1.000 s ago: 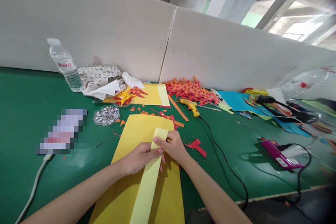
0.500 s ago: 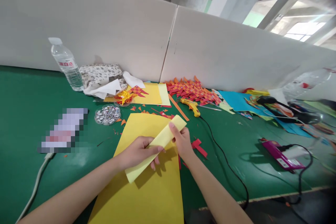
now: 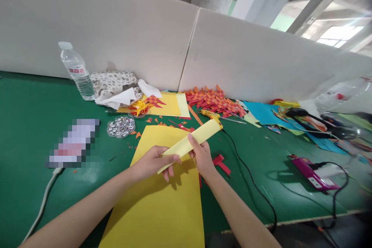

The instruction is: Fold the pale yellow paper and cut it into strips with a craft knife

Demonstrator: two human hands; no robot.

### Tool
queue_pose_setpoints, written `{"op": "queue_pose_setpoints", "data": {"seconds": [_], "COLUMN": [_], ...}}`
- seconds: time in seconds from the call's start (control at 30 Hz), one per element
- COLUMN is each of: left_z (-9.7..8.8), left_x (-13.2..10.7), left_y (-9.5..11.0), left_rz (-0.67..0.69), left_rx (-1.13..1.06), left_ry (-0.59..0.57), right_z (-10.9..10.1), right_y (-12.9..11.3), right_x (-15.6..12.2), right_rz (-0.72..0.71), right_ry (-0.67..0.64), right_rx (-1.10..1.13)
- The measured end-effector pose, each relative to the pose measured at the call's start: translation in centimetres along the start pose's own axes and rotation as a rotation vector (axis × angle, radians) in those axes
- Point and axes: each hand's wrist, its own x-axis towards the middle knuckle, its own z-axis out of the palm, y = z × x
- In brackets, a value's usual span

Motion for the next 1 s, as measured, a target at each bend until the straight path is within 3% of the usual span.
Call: {"op": "queue_pose_setpoints", "data": {"seconds": [0.13,0.2,0.47,0.6,0.77,1.0], "left_z": [-0.1,-0.1,-0.2,-0.4,-0.4,-0.2], "left_x": [0.1,0.3,0.8,0.6,0.4,0.5], "left_y": [-0.1,-0.1,-0.4,-0.3,-0.3,-0.2], "left_rz": [0.040,0.040,0.067,0.110,0.119,0.108], "left_rx": [0.005,-0.014,-0.120,-0.061,0.004,-0.027], "left_ry": [0.071,0.091,0.063,0.100,0.071,0.007], "right_z": [0.5,0.8,0.1,0.2,0.8,0.5], "right_y": [0.2,0.2,-0.1,0.0,-0.3,-0.3], "right_x": [-0.7,-1.0,0.1,-0.2,-1.2,-0.8], "right_rz": [0.094,0.126,-0.012,-0.038,0.104,0.084], "right_ry": [-0.328,-0.386,-0.115,-0.155,-0.338,-0.294], "right_rx": [-0.125,-0.155,-0.070,-0.090,-0.156,-0.047]}}
